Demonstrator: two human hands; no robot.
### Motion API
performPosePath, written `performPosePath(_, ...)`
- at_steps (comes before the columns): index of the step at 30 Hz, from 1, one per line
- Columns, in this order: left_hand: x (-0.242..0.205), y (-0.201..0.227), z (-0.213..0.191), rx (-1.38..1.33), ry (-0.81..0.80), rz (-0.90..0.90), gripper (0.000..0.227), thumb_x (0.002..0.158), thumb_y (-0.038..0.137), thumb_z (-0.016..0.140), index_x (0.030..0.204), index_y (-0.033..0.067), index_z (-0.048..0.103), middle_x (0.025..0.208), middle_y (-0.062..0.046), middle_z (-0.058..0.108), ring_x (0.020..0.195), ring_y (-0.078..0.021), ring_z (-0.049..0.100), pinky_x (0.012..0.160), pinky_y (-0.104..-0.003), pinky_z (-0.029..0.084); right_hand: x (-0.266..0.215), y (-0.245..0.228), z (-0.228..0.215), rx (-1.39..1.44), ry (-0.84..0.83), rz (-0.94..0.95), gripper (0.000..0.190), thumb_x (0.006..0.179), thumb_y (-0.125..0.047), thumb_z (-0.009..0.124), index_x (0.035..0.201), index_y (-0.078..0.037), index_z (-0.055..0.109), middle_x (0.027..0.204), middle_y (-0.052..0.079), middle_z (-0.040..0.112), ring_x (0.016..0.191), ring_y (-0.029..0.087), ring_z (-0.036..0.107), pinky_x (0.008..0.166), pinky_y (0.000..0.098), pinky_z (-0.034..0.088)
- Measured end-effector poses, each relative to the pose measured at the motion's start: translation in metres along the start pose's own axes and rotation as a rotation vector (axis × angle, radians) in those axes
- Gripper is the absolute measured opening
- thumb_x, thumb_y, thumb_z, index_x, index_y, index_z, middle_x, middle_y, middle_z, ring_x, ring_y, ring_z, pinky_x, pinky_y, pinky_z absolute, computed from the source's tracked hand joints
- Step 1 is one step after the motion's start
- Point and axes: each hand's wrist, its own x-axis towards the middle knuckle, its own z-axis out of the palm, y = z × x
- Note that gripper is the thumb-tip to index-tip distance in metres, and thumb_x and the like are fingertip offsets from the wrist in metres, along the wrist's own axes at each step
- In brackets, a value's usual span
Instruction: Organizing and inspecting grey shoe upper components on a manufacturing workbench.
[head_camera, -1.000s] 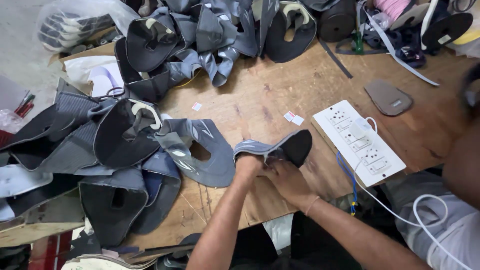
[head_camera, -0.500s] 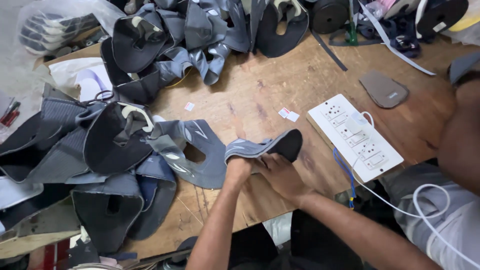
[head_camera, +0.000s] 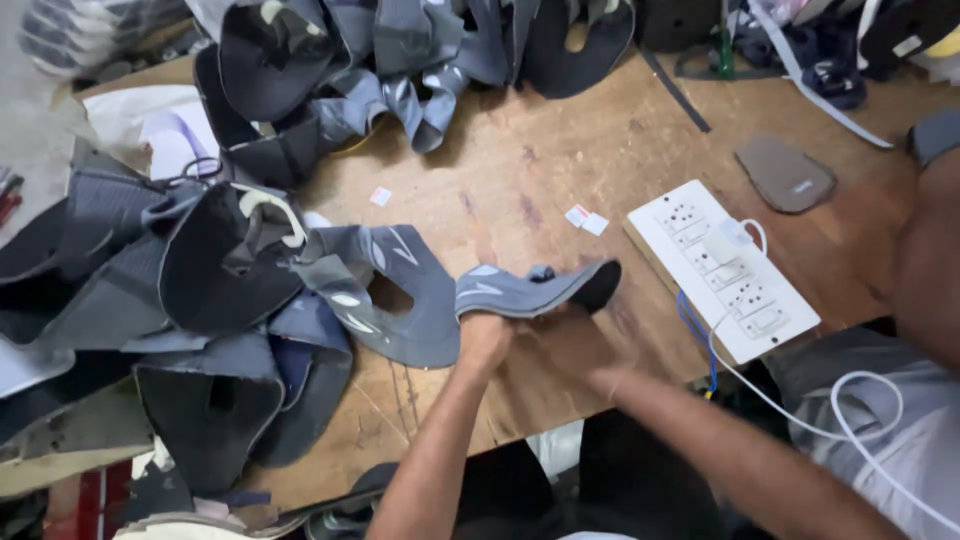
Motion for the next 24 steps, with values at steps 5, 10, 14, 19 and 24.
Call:
performPosePath(5,-0.015,-0.059,0.059,0.186,0.307,0.285,0.030,0.092,0.013,0.059,0.114,-0.0027,0.071,0.115,-0.025,0.069,0.102,-0.0427,0.064,0.083,-0.048,0.053,0.013,0.048,-0.029,0.204,0.004,-0.028,0.025,0.091,-0.017,0.061,0.111,-0.007,0.071,0.120,0.020,0.070,0.117,0.039,0.064,0.103,0.0476,0.049)
performPosePath(10,-0.040,-0.032,0.081,0.591,-0.011,0.091,0.043,0.093,0.014,0.054,0.133,-0.0012,0.058,0.119,-0.020,0.066,0.107,-0.0348,0.065,0.083,-0.048,0.054,0.023,0.042,-0.057,0.322,0.277,0.053,0.024,0.091,-0.008,0.062,0.112,-0.009,0.073,0.107,0.019,0.074,0.099,0.038,0.072,0.087,0.0437,0.058)
performPosePath(14,-0.042,-0.035,0.086,0.803,0.052,0.193,0.053,0.087,0.016,0.055,0.135,-0.0061,0.055,0.113,-0.022,0.066,0.104,-0.0347,0.065,0.086,-0.046,0.055,0.049,0.036,-0.062,0.292,0.125,-0.153,0.040,0.084,-0.004,0.059,0.123,-0.005,0.069,0.114,0.023,0.071,0.103,0.043,0.069,0.091,0.0468,0.056)
performPosePath(19,-0.043,-0.032,0.078,0.669,-0.114,0.133,0.044,0.082,0.011,0.063,0.125,-0.0016,0.064,0.103,-0.023,0.071,0.080,-0.0355,0.073,0.059,-0.046,0.060,0.049,0.064,-0.051,0.298,-0.010,-0.242,0.032,0.099,-0.007,0.051,0.128,-0.001,0.064,0.126,0.027,0.069,0.117,0.041,0.065,0.102,0.0460,0.047)
performPosePath(24,-0.043,-0.047,0.089,0.684,-0.298,0.143,0.015,0.081,0.013,0.067,0.086,0.0063,0.080,0.073,-0.017,0.073,0.066,-0.0322,0.073,0.060,-0.046,0.059,0.045,0.043,-0.096,0.236,-0.324,0.209,0.032,0.096,-0.019,0.054,0.119,-0.004,0.069,0.123,0.017,0.073,0.118,0.030,0.068,0.104,0.0384,0.050)
